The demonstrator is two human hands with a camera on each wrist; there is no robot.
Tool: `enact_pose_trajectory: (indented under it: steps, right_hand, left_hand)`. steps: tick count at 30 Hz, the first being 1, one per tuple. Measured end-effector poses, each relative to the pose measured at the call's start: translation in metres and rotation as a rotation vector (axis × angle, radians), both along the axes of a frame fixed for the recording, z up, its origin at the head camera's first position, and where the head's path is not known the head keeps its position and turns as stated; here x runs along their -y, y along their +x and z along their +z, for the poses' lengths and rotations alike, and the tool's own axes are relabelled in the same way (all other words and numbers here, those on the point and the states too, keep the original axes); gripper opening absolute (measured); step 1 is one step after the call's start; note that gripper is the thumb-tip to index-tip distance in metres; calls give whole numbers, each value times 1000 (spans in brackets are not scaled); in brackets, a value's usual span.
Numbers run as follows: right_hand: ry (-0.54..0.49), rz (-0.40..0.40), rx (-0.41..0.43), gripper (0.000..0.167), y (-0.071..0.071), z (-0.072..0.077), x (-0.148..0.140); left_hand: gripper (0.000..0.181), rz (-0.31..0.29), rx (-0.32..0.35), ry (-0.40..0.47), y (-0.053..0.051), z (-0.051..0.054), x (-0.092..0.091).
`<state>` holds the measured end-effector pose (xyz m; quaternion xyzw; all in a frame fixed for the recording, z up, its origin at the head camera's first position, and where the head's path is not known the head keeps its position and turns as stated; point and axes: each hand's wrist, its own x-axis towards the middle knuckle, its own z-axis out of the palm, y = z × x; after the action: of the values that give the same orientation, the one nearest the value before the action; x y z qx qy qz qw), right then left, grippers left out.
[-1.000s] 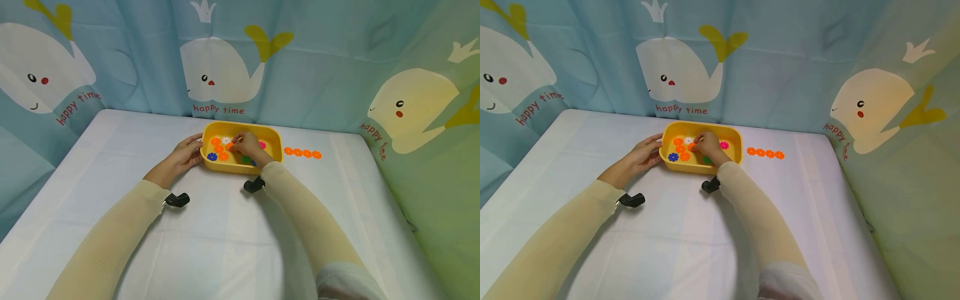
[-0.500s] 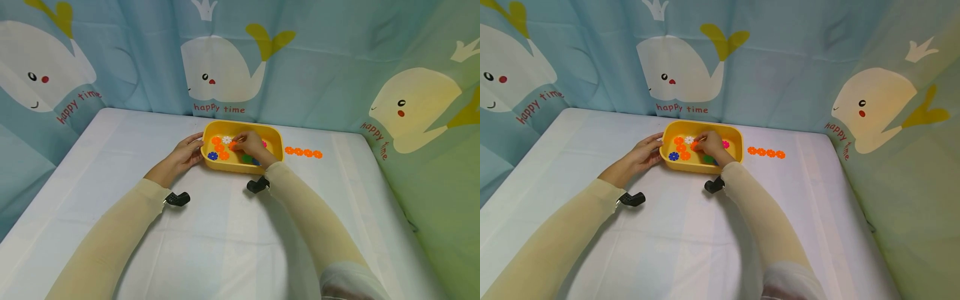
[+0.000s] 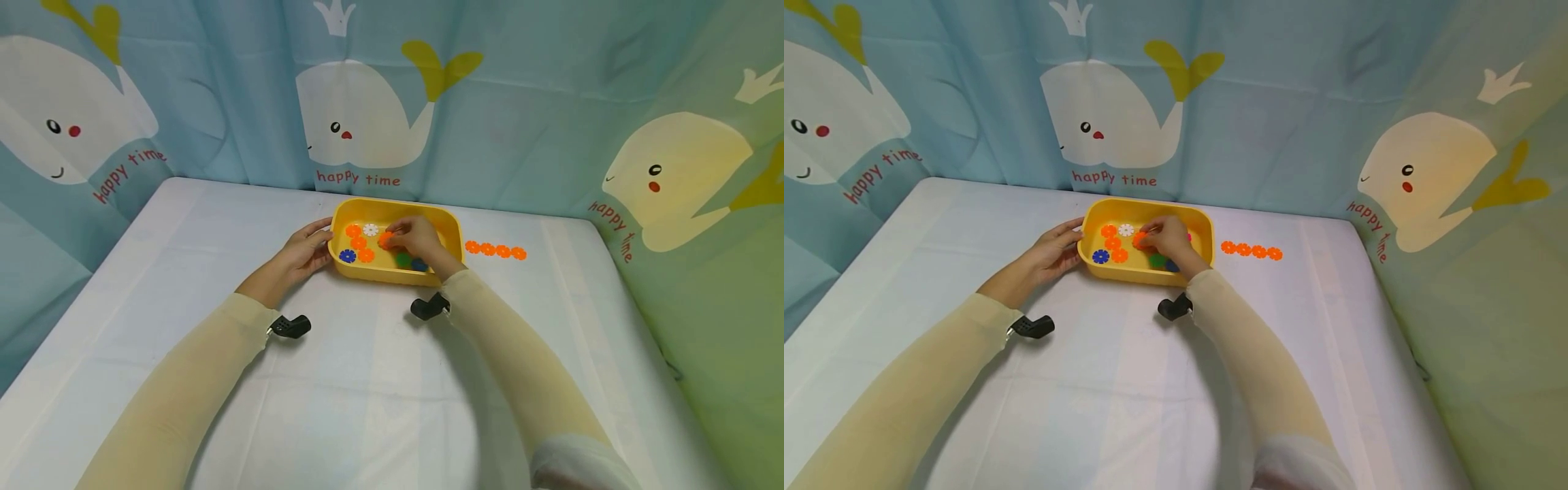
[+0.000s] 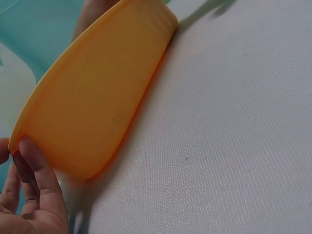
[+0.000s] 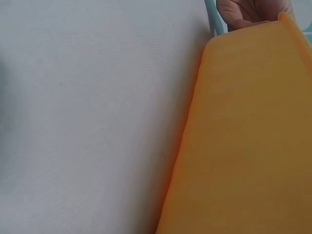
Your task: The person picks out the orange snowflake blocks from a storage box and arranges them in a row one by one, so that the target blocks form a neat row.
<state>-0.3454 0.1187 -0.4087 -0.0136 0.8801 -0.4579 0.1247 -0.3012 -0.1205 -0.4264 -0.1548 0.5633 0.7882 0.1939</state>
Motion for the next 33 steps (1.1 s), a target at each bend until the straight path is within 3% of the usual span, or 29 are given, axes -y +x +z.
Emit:
enact_pose_trajectory:
  steps: [6,13,24,33]
  right_hand:
    - [25,8,-18,23,8,5,-7]
    - [-101,-12,42,22,15,8,-14]
    - [-181,-1,58,27,24,13,-30]
    - [-159,-9,56,29,25,21,-39]
  left_hand:
    - [50,-4,1,-1,0,0,0]
    - [50,-5,-5,-17,1,1,0]
    - [50,-5,-2,-11,1,0,0]
    - [49,5,-5,-7,1,1,-1]
